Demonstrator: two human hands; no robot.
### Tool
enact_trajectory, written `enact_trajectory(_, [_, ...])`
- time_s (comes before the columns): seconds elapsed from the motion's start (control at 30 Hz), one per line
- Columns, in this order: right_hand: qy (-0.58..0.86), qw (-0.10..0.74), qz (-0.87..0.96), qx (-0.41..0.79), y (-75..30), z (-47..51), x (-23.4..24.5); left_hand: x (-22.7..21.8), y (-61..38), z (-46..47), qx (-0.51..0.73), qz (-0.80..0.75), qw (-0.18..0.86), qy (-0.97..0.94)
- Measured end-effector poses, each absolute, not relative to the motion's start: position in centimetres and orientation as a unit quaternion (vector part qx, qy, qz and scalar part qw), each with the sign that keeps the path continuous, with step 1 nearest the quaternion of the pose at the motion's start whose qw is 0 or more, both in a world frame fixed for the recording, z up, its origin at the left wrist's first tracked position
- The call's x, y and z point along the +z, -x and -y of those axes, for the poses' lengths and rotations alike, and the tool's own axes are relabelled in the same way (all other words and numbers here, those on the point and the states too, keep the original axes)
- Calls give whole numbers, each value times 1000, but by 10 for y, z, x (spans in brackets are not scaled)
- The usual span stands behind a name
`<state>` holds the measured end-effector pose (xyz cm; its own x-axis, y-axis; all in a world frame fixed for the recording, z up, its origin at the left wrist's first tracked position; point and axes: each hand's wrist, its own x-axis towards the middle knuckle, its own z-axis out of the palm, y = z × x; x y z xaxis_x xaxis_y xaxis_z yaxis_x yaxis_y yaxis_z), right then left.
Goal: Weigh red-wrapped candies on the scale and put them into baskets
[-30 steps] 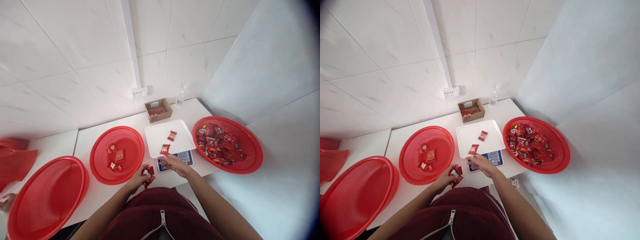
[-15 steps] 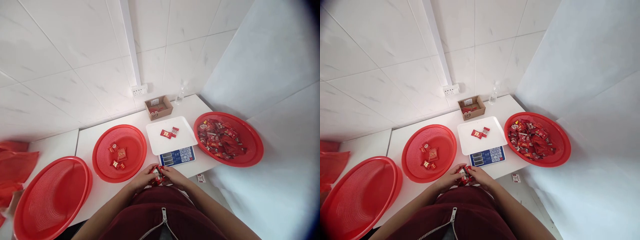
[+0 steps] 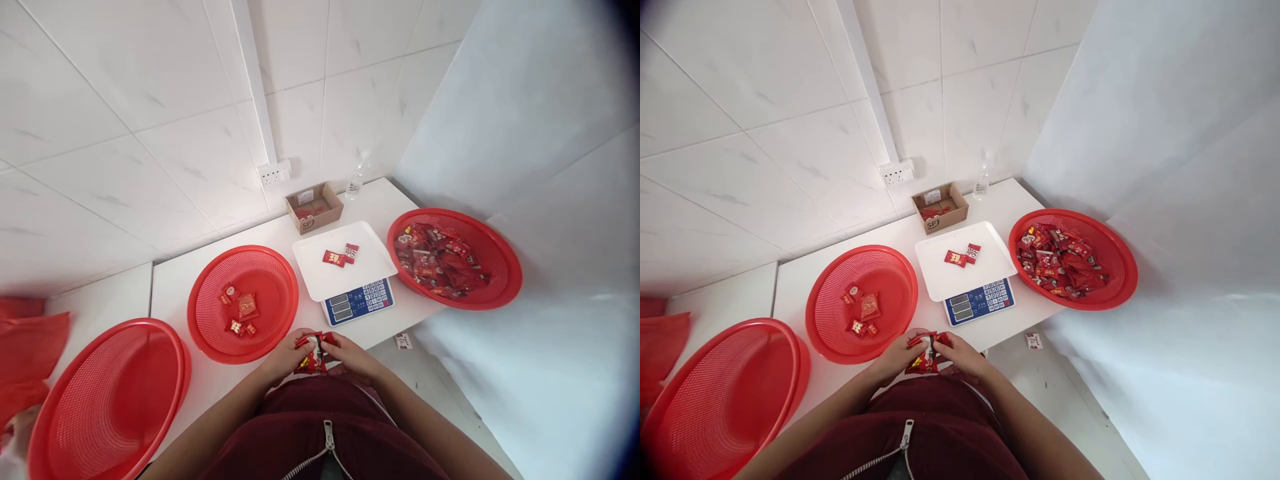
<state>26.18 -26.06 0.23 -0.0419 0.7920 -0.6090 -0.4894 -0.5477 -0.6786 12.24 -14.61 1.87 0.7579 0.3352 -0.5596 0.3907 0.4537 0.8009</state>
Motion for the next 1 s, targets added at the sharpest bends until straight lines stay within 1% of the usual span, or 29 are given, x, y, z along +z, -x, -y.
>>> enact_trajectory(0.1, [501, 480, 130, 708, -252, 265, 1, 17, -120, 146, -40, -330, 746, -577])
enact_trajectory(0.2, [505, 490, 111, 702, -248, 266, 4, 16, -119, 146, -45, -330, 741, -583])
enact_trajectory(0.43, [571, 432, 166, 678, -254, 264, 7, 7, -114, 152, -14, -331, 753, -569])
enact_trajectory(0.63, [587, 431, 159, 666, -255, 255, 11, 19, -116, 155, 20, -367, 812, -453])
enact_trajectory(0.8, [576, 428, 191, 670, -265, 244, 26, 34, -121, 147, 49, -346, 823, -448])
enact_trajectory(0.87, [591, 448, 176, 647, -273, 238, 30, 35, -121, 142, 46, -361, 809, -462])
enact_trajectory(1.0, [612, 565, 34, 552, -295, 227, 32, 32, -116, 132, 47, -406, 783, -469])
